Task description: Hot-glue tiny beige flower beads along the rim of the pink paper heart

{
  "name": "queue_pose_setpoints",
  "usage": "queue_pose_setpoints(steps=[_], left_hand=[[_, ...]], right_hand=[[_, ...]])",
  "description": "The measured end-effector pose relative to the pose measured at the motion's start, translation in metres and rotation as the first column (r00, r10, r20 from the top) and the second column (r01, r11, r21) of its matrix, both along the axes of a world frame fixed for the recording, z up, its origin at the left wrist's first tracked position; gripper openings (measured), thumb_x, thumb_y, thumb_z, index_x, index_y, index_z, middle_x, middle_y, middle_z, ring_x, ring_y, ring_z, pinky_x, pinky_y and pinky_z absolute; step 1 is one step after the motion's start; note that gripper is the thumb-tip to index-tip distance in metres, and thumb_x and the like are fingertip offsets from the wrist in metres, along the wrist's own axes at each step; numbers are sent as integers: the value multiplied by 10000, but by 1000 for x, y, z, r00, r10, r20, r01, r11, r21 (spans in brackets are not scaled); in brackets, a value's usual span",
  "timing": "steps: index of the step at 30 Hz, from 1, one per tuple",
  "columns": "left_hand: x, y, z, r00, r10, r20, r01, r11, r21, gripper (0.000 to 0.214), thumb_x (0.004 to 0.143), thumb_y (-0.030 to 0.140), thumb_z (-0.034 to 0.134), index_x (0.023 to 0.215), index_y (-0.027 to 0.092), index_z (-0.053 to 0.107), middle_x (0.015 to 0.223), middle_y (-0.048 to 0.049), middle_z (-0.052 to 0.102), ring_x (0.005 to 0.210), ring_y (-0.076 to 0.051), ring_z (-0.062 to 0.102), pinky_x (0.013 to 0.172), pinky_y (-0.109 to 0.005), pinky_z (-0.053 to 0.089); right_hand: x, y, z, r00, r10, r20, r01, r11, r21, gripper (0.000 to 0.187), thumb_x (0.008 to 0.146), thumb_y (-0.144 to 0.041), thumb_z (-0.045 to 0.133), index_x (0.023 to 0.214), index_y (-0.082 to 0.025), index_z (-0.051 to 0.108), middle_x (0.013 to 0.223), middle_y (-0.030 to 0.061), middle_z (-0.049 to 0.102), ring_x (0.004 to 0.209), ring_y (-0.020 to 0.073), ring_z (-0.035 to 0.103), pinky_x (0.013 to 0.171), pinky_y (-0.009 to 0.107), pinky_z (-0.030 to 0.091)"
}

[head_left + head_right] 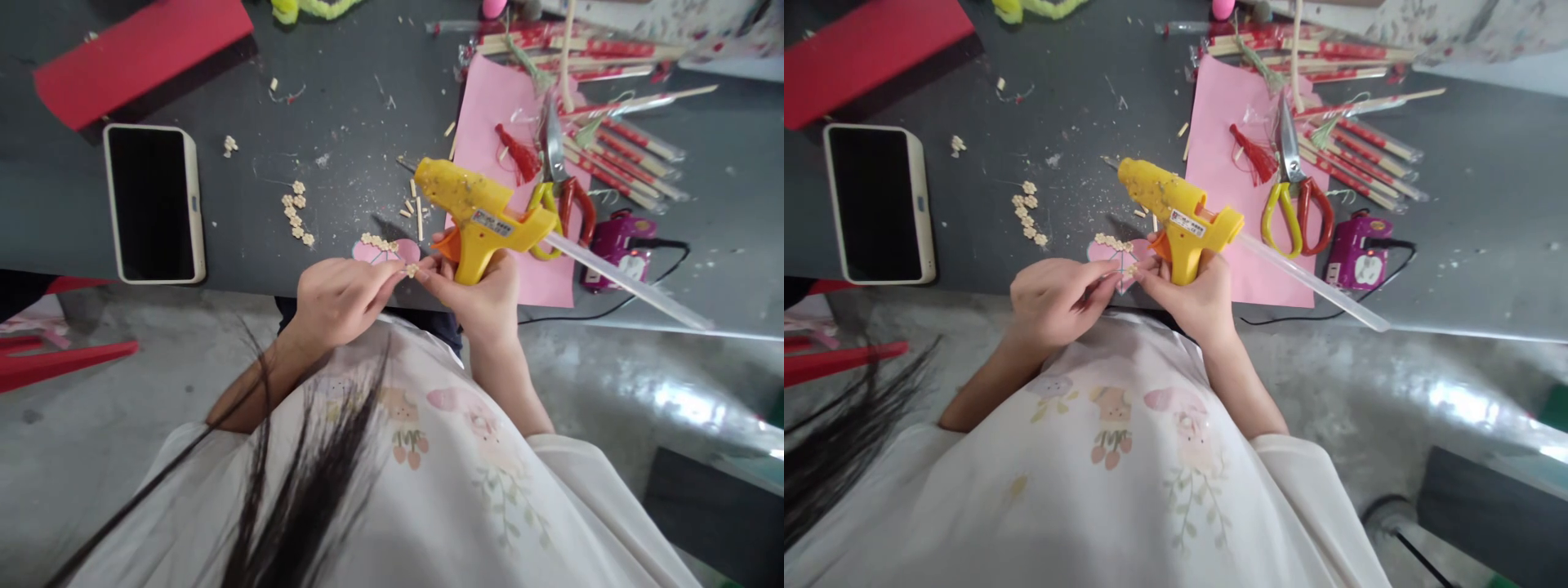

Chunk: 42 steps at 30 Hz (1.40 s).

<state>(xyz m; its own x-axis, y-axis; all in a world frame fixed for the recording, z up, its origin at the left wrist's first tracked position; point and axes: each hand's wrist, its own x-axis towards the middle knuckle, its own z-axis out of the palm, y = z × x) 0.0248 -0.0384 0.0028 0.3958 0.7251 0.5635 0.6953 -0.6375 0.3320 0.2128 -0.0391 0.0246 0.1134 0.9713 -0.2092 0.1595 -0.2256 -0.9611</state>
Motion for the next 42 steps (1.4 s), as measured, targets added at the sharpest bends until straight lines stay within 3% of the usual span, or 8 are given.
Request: queue_pose_setpoints(steps=[6, 11, 16, 22, 27, 34, 37, 42], left_hand=[[-1, 4, -11, 994, 54, -92, -57, 998, -38, 178, 964, 306, 594, 888, 215, 727, 710, -6, 685, 653, -144, 607, 598, -281, 390], [-3, 6, -18, 995, 11, -102, -16, 999, -47, 129, 941, 251, 623, 999, 194, 722, 930, -39, 731, 832, -184, 603, 728, -310, 467], [-5, 7, -24, 991, -30, -127, 15, 993, -116, 197, 965, 311, 591, 1112, 211, 674, 1063, -31, 738, 939, -220, 596, 834, -350, 462], [-5, 8, -28, 989, -74, -130, 45, 976, -214, 330, 983, 367, 578, 1293, 253, 585, 1229, -45, 708, 1057, -255, 607, 909, -389, 421], [-4, 9, -24, 978, -58, -199, 31, 990, -138, 275, 994, 326, 567, 1250, 233, 601, 1193, -30, 721, 1022, -232, 615, 885, -376, 428], [-3, 8, -18, 957, -18, -289, -6, 997, -80, 235, 1002, 299, 532, 1198, 226, 641, 1148, -23, 729, 1025, -214, 590, 911, -375, 465], [-3, 7, -19, 954, -1, -298, -20, 998, -67, 227, 994, 298, 542, 1193, 242, 636, 1152, 1, 731, 1034, -211, 590, 928, -375, 461], [-3, 6, -21, 960, -10, -280, -17, 995, -94, 234, 1001, 297, 538, 1222, 235, 584, 1155, -2, 724, 1063, -205, 592, 930, -386, 449]], right_hand=[[6, 16, -20, 980, -66, 190, 60, 998, 37, 238, 712, -250, 791, 908, -250, 654, 639, -65, 605, 702, 174, 676, 704, 347, 586], [2, 27, -29, 930, 36, 365, -32, 999, -18, 150, 743, -271, 763, 780, -236, 622, 728, -16, 671, 697, 178, 645, 712, 362, 555], [-1, 30, -34, 883, 74, 464, -85, 996, 2, 192, 770, -330, 764, 863, -262, 609, 790, -8, 674, 749, 199, 651, 797, 391, 558], [-4, 31, -37, 891, 43, 451, -43, 999, -9, 161, 766, -324, 741, 849, -259, 619, 810, 2, 694, 763, 210, 656, 814, 432, 588], [8, 28, -24, 929, -22, 369, 10, 999, 33, 147, 745, -333, 773, 783, -253, 656, 701, -14, 673, 671, 187, 669, 717, 382, 615], [53, 21, 7, 981, 122, 147, -123, 992, -4, 215, 885, -418, 678, 777, -233, 700, 674, 0, 689, 548, 142, 637, 499, 283, 524], [70, 19, 11, 975, 154, 161, -147, 988, -51, 207, 861, -414, 716, 768, -229, 721, 722, 8, 717, 554, 136, 631, 475, 271, 498], [89, 15, 11, 956, 199, 214, -182, 979, -96, 195, 835, -434, 736, 834, -240, 756, 590, -14, 673, 487, 139, 616, 430, 260, 490]])
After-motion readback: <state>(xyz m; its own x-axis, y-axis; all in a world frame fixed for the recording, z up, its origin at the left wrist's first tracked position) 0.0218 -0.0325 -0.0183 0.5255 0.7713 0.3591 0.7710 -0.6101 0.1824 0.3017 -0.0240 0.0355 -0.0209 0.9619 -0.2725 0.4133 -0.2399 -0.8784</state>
